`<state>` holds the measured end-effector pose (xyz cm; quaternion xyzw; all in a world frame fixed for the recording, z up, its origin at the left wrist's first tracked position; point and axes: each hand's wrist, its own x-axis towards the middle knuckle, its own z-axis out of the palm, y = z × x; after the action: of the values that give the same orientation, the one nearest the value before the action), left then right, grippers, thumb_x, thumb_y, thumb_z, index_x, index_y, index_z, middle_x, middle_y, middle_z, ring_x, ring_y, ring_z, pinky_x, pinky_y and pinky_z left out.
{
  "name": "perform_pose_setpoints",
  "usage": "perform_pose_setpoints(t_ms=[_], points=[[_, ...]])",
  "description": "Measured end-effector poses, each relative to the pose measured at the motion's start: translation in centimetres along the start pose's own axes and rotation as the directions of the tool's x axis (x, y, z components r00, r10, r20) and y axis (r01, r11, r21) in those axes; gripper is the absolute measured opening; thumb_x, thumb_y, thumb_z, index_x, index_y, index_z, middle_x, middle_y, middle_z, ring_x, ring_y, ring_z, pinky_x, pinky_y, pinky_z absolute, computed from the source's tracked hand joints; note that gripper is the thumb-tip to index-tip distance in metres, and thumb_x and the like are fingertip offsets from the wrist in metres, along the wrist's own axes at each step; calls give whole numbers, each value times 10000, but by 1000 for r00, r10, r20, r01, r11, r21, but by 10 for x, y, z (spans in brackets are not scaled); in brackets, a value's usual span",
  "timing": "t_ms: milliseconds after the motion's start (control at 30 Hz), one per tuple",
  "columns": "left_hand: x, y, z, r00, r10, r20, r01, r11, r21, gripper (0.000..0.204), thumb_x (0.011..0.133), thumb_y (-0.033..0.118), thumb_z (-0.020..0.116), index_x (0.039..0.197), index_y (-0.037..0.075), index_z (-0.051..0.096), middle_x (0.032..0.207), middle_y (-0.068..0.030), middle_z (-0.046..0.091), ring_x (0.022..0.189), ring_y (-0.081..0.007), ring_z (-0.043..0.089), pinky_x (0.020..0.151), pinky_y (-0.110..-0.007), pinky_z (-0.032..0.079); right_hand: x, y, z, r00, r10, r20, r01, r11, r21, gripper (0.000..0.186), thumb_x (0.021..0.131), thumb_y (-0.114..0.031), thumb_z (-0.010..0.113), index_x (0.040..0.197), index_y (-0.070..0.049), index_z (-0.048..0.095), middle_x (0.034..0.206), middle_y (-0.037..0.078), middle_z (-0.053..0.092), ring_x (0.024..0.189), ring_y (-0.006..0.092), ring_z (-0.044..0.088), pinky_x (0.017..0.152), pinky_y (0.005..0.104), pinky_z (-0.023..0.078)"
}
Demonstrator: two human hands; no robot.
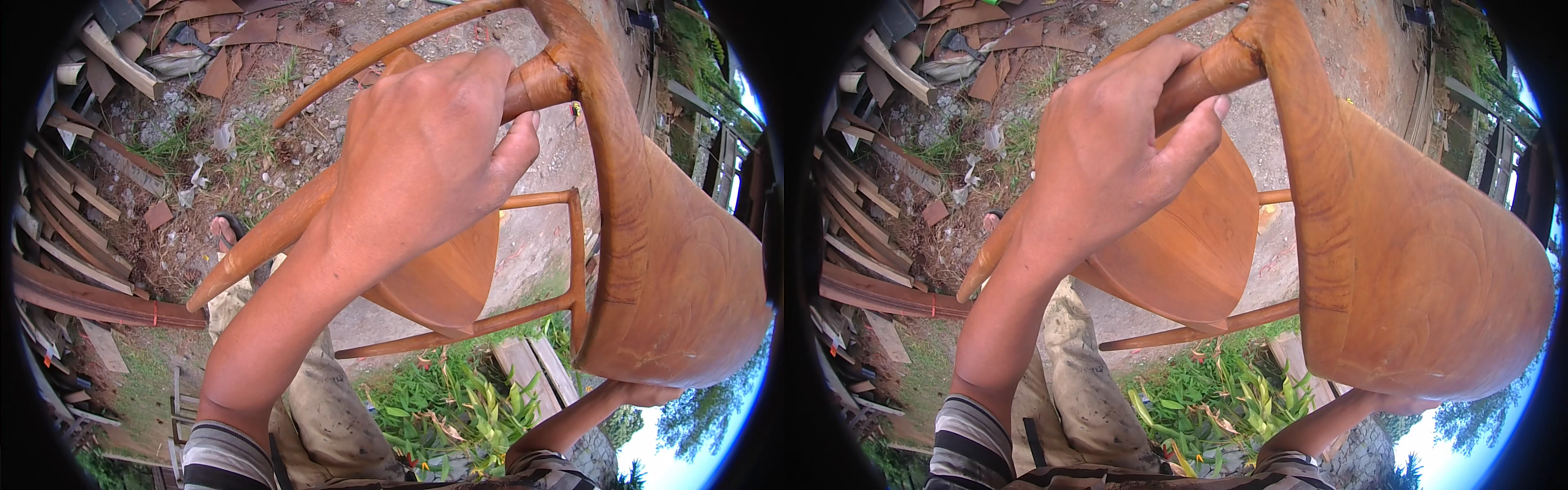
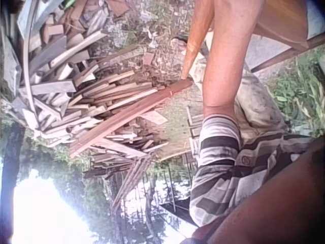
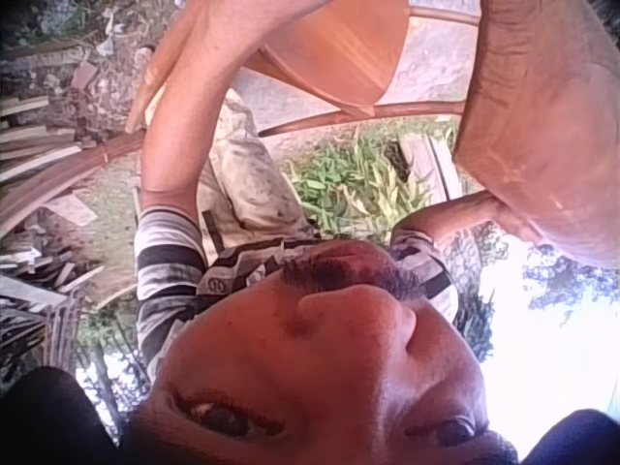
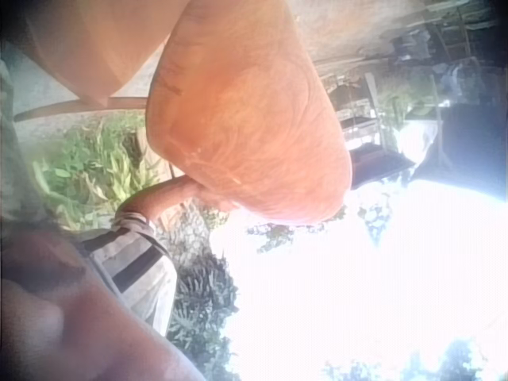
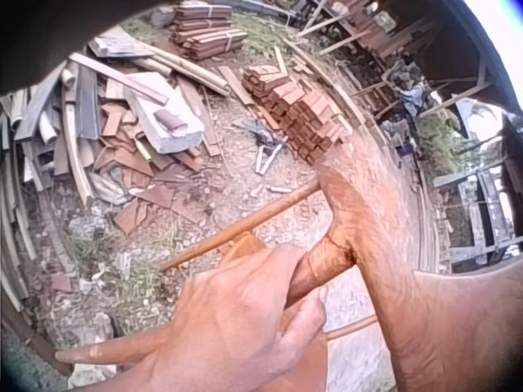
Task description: The person applies glue to a wooden chair frame and then inspects a separate wooden chair, checking joints and surfaces. The person handles the glue bottle and the chair directly with their hands.
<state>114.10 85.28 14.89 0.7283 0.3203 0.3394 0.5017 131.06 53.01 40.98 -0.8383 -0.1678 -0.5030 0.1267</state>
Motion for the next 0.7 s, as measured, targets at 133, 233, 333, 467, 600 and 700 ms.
perform_pose_setpoints(t_ms=[133,233,333,467,600,700], points=[[-1,-1,3,999,37,-30,-36,999,23,244,877,229,714,1037,48,677,791,-158,675,708,-374,680,636,-448,529,1,5,2,1000,26,4,-26,1000,-7,374,1090,-252,436,1320,19,552,1293,229,638,1062,341,708,845,445,652],[-1,-2,3,997,62,-51,-60,998,37,232,878,219,713,1029,48,672,781,-154,666,699,-366,679,620,-441,525,5,9,0,1000,22,11,-22,999,-50,376,1091,-254,433,1329,15,546,1289,230,638,1053,342,709,841,443,652],[-2,-1,4,996,66,-56,-63,997,50,232,875,216,716,1027,47,670,779,-150,664,689,-361,677,609,-438,523,-2,-4,2,1000,20,4,-20,990,-139,379,1093,-262,434,1334,9,542,1280,229,643,1040,344,712,839,443,651],[-3,-1,5,995,79,-65,-75,995,61,234,875,218,719,1027,46,670,780,-147,665,677,-358,675,598,-435,521,-4,-2,1,1000,13,-5,-14,985,-170,387,1092,-282,440,1336,2,538,1274,224,649,1034,341,717,833,441,655],[-2,-2,5,994,80,-72,-75,995,73,236,875,222,722,1026,48,670,784,-145,669,681,-359,678,599,-441,524,4,9,-3,1000,-5,-3,5,995,-99,392,1090,-295,450,1337,-3,534,1270,217,655,1034,335,721,825,433,662],[-4,1,4,994,84,-74,-77,993,89,235,876,224,723,1026,51,671,787,-143,671,684,-361,680,600,-442,526,-2,3,-2,1000,-1,-4,1,995,-102,387,1090,-292,450,1336,-6,536,1269,216,657,1026,336,724,825,430,664]])
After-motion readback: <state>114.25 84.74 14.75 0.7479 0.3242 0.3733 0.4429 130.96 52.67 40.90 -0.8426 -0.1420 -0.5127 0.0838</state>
